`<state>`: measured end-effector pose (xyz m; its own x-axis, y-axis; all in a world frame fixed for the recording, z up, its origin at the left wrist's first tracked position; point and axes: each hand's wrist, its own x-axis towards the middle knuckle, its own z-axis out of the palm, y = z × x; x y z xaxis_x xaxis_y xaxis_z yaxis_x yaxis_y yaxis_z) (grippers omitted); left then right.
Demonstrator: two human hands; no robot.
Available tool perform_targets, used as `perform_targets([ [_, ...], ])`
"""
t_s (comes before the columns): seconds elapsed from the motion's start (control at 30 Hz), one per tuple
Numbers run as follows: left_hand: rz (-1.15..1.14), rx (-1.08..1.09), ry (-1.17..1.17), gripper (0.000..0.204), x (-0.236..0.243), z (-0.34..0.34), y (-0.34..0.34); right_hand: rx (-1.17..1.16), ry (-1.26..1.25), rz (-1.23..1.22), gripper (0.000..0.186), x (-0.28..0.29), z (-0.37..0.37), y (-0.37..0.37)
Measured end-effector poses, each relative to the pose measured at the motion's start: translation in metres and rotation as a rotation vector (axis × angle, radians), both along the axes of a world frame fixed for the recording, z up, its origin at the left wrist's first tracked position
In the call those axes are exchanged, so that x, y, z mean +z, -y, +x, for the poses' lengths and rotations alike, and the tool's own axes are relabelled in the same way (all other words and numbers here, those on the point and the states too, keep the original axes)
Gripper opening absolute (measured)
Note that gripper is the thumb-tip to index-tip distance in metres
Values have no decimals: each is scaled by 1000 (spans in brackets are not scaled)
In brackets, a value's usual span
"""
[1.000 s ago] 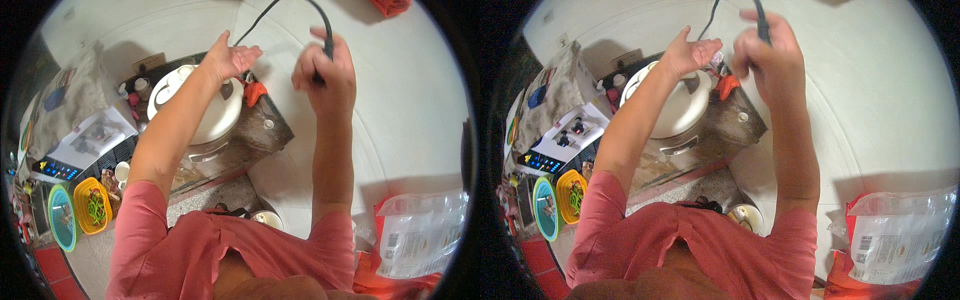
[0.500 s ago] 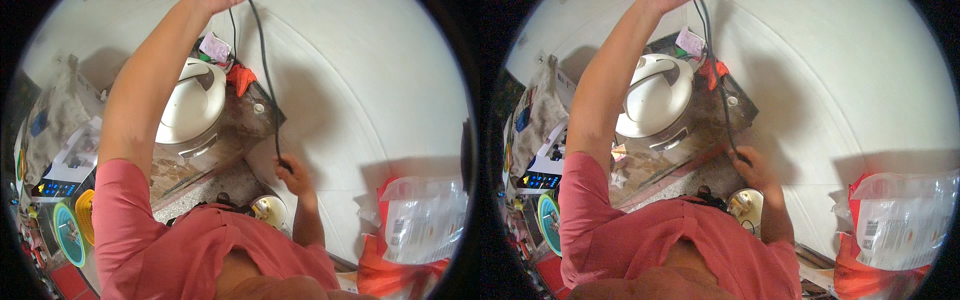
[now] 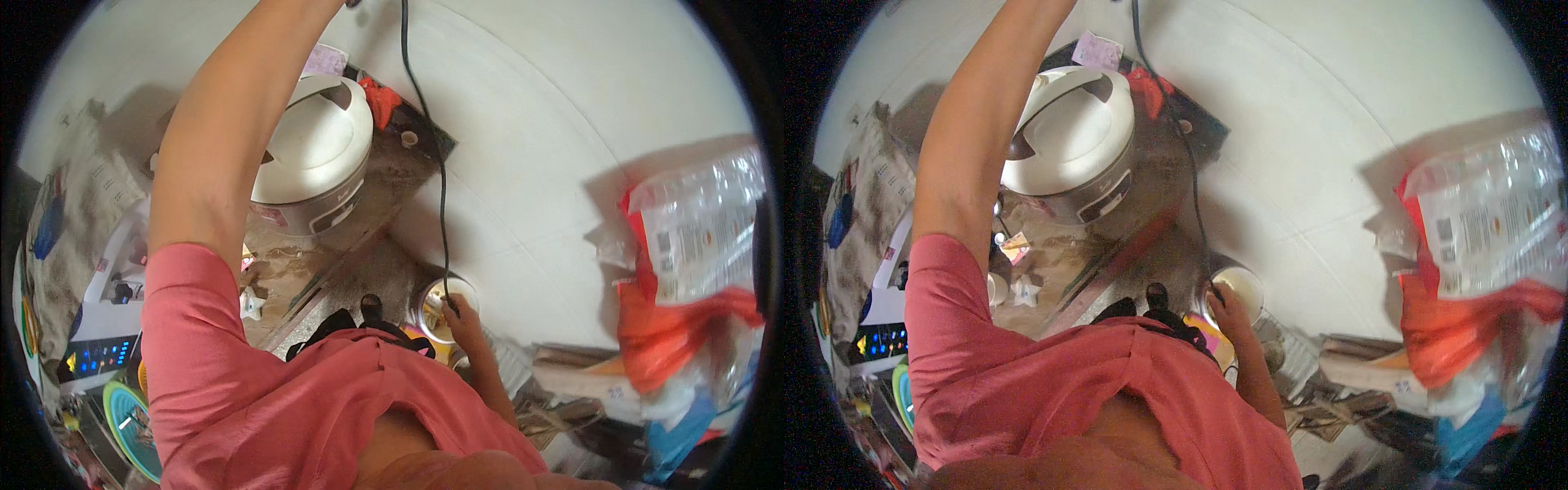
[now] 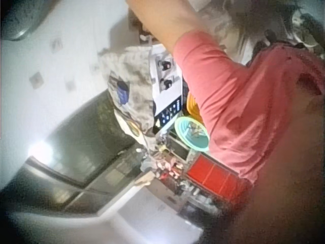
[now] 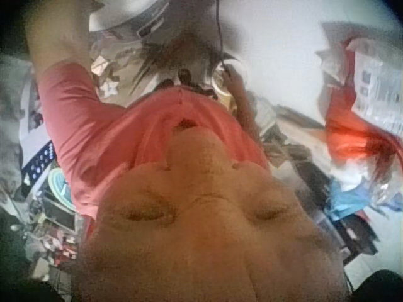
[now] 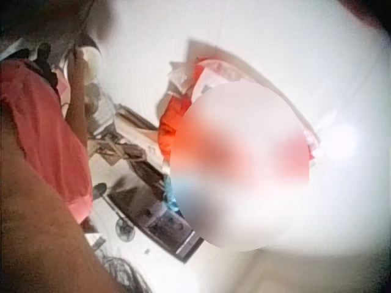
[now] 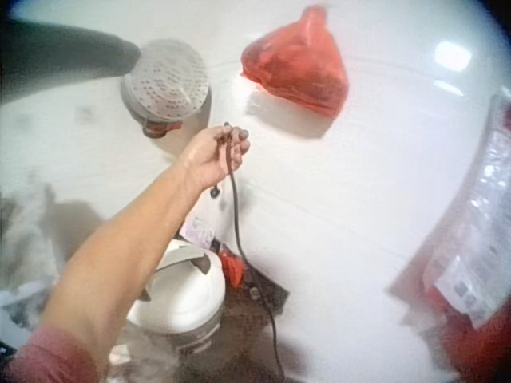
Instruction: The person picks up a black power cord and walks to a cluttered area. They then use a black tool to scrape or clean the rim of a metal pot lid that is resting on a wooden block.
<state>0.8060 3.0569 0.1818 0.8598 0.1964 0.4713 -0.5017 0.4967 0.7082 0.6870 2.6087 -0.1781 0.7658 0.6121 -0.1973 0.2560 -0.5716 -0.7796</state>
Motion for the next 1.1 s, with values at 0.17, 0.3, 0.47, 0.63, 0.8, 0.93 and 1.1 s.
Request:
perform_targets([
  [0.17,104,33,-7,18,3,-23,46,-113,-179,-228,22,-91,-113,87],
  [0.3,-109,-424,-59,33,0,-64,90,-356,-281,-432,21,-165,-215,191],
  [0.47,-76,-843,-94,47,-26,-39,174,-810,-349,-653,19,-178,-348,287],
  [0.63,-43,-969,-208,46,-86,-22,196,-1125,-407,-1022,21,-142,-448,349],
  [0.8,84,-835,-358,26,-240,-29,282,-1936,-221,-1047,23,-80,-568,359],
  [0.93,163,-417,-835,23,-353,-160,422,-2438,383,-706,37,-119,-687,431],
  [1.1,270,-606,-1006,22,-456,-303,552,-2468,883,-404,50,-79,-755,532],
])
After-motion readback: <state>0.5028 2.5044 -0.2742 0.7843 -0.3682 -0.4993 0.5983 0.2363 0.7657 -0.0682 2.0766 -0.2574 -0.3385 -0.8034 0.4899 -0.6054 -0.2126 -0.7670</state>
